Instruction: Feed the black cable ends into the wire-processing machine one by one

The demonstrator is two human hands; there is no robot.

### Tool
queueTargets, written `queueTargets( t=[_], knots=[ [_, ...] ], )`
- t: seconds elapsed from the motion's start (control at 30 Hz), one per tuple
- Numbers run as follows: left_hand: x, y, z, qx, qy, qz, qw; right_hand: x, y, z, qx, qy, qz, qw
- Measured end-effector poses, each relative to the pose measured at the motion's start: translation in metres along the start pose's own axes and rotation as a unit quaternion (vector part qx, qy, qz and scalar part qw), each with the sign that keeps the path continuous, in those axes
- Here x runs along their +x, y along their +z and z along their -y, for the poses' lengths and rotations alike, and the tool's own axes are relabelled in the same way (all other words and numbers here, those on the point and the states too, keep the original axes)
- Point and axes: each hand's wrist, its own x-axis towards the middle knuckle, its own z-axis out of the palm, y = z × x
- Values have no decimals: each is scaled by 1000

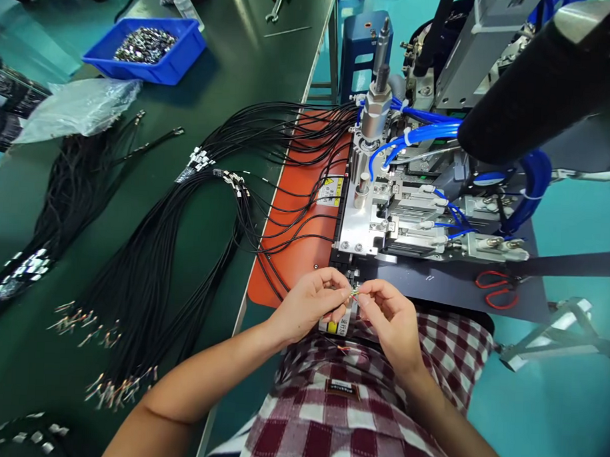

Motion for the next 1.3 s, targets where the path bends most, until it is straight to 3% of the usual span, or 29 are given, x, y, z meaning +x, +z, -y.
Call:
queueTargets(
  t=[0.43, 0.57, 0.7, 0.8, 1.03, 1.3],
  knots=[
    [-1, 0, 2, 11, 9, 24, 1000, -1, 1, -1, -4, 0, 3, 1000],
    [-2, 0, 2, 8, 14, 24, 1000, -3, 4, -2, -58, -73, -9, 996],
    [-2, 1, 2, 23, 14, 9, 1000, -5, 3, -1, -157, -206, -14, 966],
    [-2, 1, 2, 36, 10, 7, 999, -4, 1, 0, -188, -245, -12, 951],
    [-2, 1, 3, 48, 6, 7, 999, -4, 4, 0, -144, -173, -40, 974],
    [2, 0, 6, 55, 16, -22, 998, -4, 5, -1, -139, -149, -47, 978]
  ],
)
